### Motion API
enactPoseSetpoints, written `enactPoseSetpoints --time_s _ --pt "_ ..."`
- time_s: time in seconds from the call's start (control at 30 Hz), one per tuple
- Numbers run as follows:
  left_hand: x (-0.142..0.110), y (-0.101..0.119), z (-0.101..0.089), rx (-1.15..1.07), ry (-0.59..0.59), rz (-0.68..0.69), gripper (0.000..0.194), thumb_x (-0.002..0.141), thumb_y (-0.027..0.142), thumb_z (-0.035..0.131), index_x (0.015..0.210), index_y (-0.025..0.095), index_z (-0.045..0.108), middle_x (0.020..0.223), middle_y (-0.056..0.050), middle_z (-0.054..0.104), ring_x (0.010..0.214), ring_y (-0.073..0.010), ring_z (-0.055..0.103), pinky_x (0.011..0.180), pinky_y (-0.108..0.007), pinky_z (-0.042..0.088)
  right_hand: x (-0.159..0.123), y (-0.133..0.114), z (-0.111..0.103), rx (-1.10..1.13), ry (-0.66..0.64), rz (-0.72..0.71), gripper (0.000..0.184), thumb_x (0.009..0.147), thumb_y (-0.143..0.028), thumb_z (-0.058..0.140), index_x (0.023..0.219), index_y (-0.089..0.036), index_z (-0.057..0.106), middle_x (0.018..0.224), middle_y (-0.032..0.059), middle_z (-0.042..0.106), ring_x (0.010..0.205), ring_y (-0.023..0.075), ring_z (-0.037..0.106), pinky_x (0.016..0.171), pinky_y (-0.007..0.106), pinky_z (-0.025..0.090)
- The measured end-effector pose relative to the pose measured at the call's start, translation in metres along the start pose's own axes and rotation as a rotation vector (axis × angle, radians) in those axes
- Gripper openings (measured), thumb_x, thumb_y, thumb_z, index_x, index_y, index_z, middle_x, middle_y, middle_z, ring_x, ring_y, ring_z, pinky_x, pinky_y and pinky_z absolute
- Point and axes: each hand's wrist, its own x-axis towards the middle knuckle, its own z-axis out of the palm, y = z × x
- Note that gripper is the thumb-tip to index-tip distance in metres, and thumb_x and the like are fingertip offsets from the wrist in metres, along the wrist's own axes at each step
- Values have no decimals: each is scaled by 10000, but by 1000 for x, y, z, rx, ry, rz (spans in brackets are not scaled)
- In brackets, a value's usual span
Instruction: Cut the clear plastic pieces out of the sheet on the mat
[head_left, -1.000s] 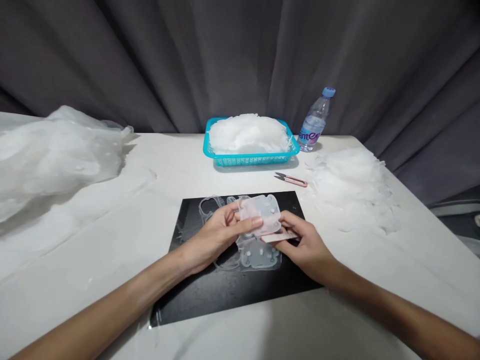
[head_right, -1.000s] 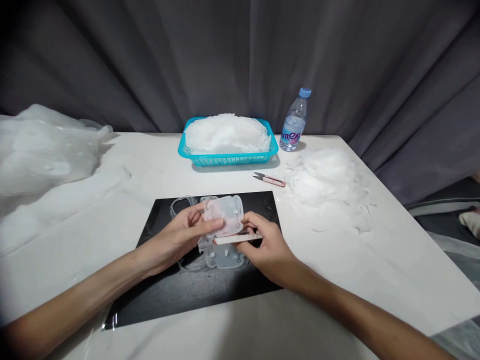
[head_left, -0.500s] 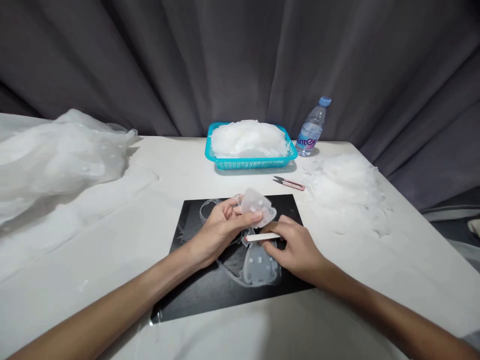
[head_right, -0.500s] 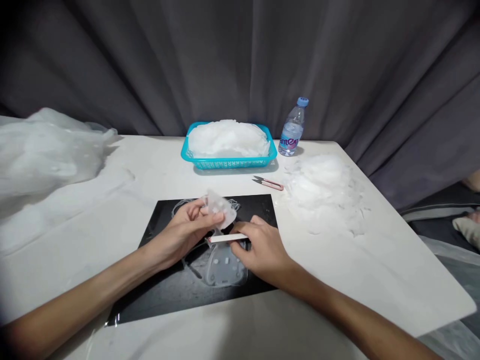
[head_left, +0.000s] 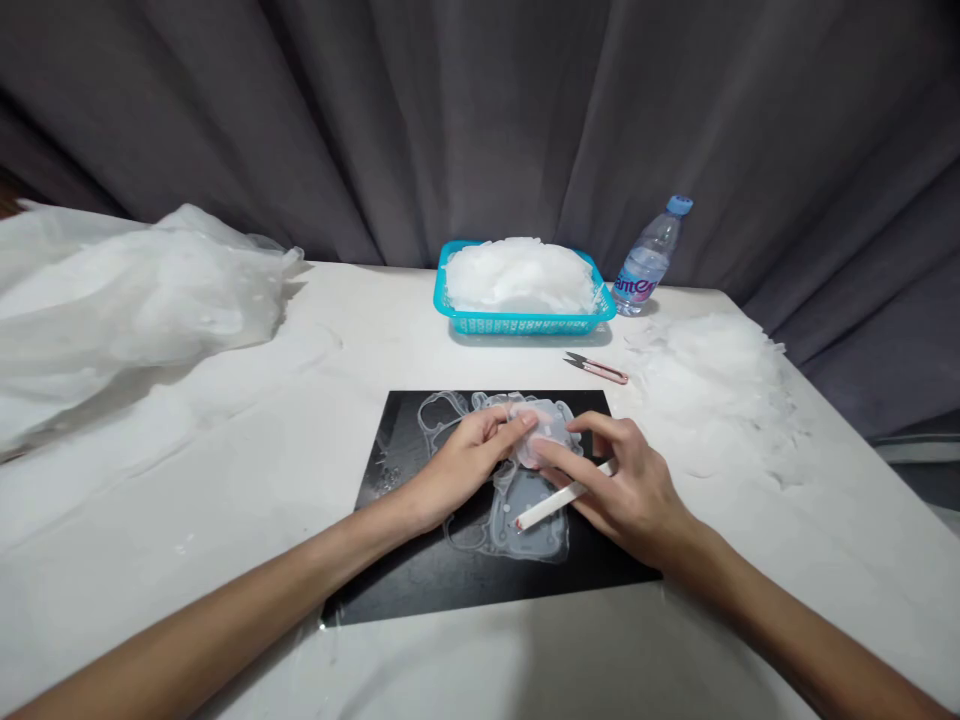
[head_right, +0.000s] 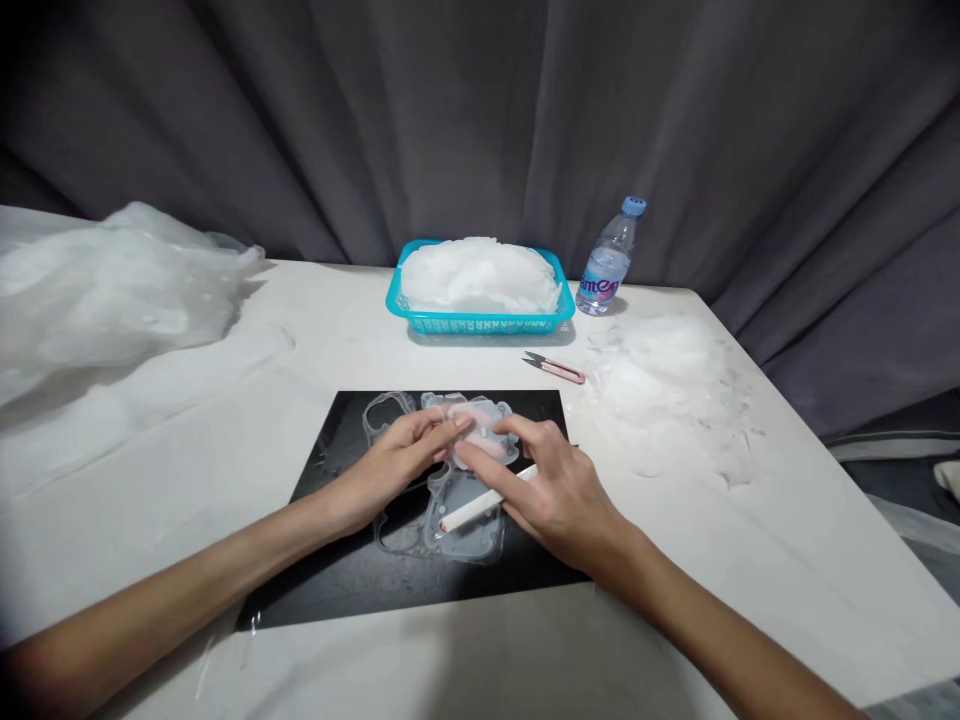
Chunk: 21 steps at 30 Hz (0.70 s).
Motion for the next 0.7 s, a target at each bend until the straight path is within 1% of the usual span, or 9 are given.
enactPoseSetpoints --time_s 0.1,0.17,0.27,0.33,0.4,0.47,0.6,0.67,0.7 --pt "1 -4 -6 -69 2 -49 423 908 559 738 1060 164 749 1084 -75 750 1059 -223 677 969 -329 519 3 3 0 -137 -35 -146 329 951 -203 751 1272 -177 688 1181 119 707 920 230 578 732 336 520" --pt "1 -4 -11 -90 -106 -69 398 910 499 745 1158 188 733 1211 -92 732 1207 -261 648 1069 -378 489 5 5 -1 -179 -37 -210 284 951 -144 735 1234 -167 714 1166 103 748 926 229 578 748 332 509" --pt "1 0 -17 2 -319 -32 368 868 341 796 1204 228 695 1203 -61 730 1195 -244 663 1052 -374 505 6 8 -2 -175 -31 -191 251 951 -71 692 1184 -156 727 1092 70 781 885 220 571 725 328 492" --pt "0 1 -18 63 -384 28 353 852 290 813 1168 224 671 1124 -41 733 1100 -214 695 1013 -362 525 7 10 -1 -140 -39 -143 146 958 -115 698 1098 -139 733 1015 63 783 845 220 561 705 337 490" --pt "-1 0 -18 135 -371 77 339 846 289 827 1125 205 653 1048 -31 728 1008 -197 709 980 -361 539 8 11 0 -114 -66 -125 44 964 -159 703 994 -136 726 933 61 764 815 220 551 695 346 486" --pt "-2 -2 -16 218 -322 87 344 846 306 836 1111 196 647 1005 -25 727 962 -197 712 950 -360 549 7 12 1 -101 -126 -156 61 985 -176 680 963 -132 717 882 61 739 806 220 543 692 350 478" --pt "-5 -4 -17 288 -274 36 368 878 369 806 1168 201 655 948 -14 753 898 -197 726 876 -337 555 4 9 0 -53 -244 -226 153 1026 -138 592 1128 -124 705 909 65 720 844 222 541 690 344 454" --pt "-6 -4 -17 318 -274 14 377 889 389 787 1190 200 663 913 -19 775 863 -201 736 832 -328 553 7 9 -1 37 -244 -156 137 1015 -134 583 1082 -150 701 895 60 712 832 217 534 683 342 440" --pt "-7 -3 -17 337 -277 11 369 890 393 783 1183 197 673 889 -22 782 845 -203 738 812 -323 552 11 12 -1 111 -229 -74 108 999 -139 588 1006 -168 692 866 52 699 815 211 532 679 339 434"
